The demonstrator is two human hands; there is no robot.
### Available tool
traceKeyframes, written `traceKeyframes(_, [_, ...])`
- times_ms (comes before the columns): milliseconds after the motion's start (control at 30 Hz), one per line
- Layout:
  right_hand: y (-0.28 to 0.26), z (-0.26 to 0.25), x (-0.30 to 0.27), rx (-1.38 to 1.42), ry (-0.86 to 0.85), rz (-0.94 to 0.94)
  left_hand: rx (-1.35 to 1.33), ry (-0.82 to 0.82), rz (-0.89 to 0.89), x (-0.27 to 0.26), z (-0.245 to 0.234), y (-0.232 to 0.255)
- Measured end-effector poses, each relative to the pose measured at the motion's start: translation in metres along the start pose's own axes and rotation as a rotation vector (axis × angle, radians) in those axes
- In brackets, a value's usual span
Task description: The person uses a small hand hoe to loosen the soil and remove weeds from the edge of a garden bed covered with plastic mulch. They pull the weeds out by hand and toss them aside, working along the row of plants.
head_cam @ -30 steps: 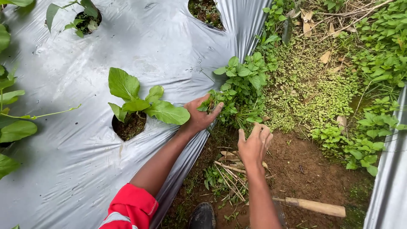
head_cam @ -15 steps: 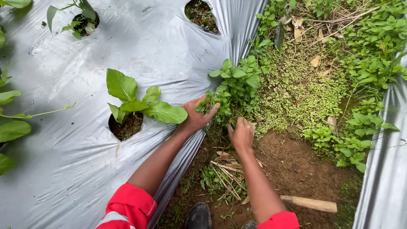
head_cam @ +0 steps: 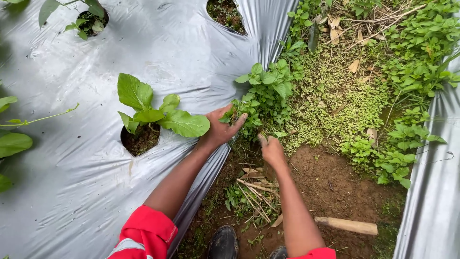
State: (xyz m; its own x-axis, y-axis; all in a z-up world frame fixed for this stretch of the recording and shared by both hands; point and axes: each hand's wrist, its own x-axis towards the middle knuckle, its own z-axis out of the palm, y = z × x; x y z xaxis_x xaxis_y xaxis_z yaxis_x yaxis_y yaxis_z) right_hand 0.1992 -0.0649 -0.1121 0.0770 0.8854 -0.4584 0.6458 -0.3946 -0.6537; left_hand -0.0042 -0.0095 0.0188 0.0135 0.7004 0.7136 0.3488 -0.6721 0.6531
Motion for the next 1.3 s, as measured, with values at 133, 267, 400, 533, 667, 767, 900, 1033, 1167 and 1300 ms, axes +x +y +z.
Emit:
traceKeyframes(133, [0.010, -0.008, -0.022, 0.162, 0.026, -0.027, 0.200, -0.011, -0.004, -0.009, 0.008, -0.019])
traceKeyframes(267, [0.037, -0.033, -0.050, 0.192, 0.075, 0.009, 0.237, -0.010, 0.005, -0.012, 0.010, -0.019])
traceKeyframes(400, [0.035, -0.088, -0.083, 0.349, 0.177, 0.068, 0.111, -0.043, 0.035, -0.007, 0.004, -0.010])
traceKeyframes(533, [0.000, -0.151, -0.128, 0.449, 0.583, -0.045, 0.302, -0.064, 0.011, -0.019, 0.009, -0.023])
traceKeyframes(667, [-0.002, -0.172, -0.130, 0.653, 1.133, -0.281, 0.298, -0.084, 0.023, -0.016, 0.008, -0.016])
traceKeyframes(767, [0.013, -0.130, -0.100, 0.733, 1.402, -0.421, 0.293, -0.094, 0.024, -0.014, 0.006, -0.011])
traceKeyframes(900, [0.092, -0.040, -0.057, 0.676, 0.776, 0.256, 0.292, -0.099, 0.026, -0.013, 0.001, -0.007])
traceKeyframes(1033, [0.083, -0.019, -0.077, 0.770, 0.481, 0.426, 0.302, -0.110, 0.027, -0.011, 0.002, -0.005])
traceKeyframes(1167, [0.026, -0.055, -0.102, 0.737, 0.487, 0.337, 0.314, -0.116, 0.024, -0.011, -0.002, 0.000])
traceKeyframes(1300, [0.030, -0.072, -0.099, 0.640, 0.737, 0.105, 0.314, -0.121, 0.007, -0.010, -0.002, 0.000])
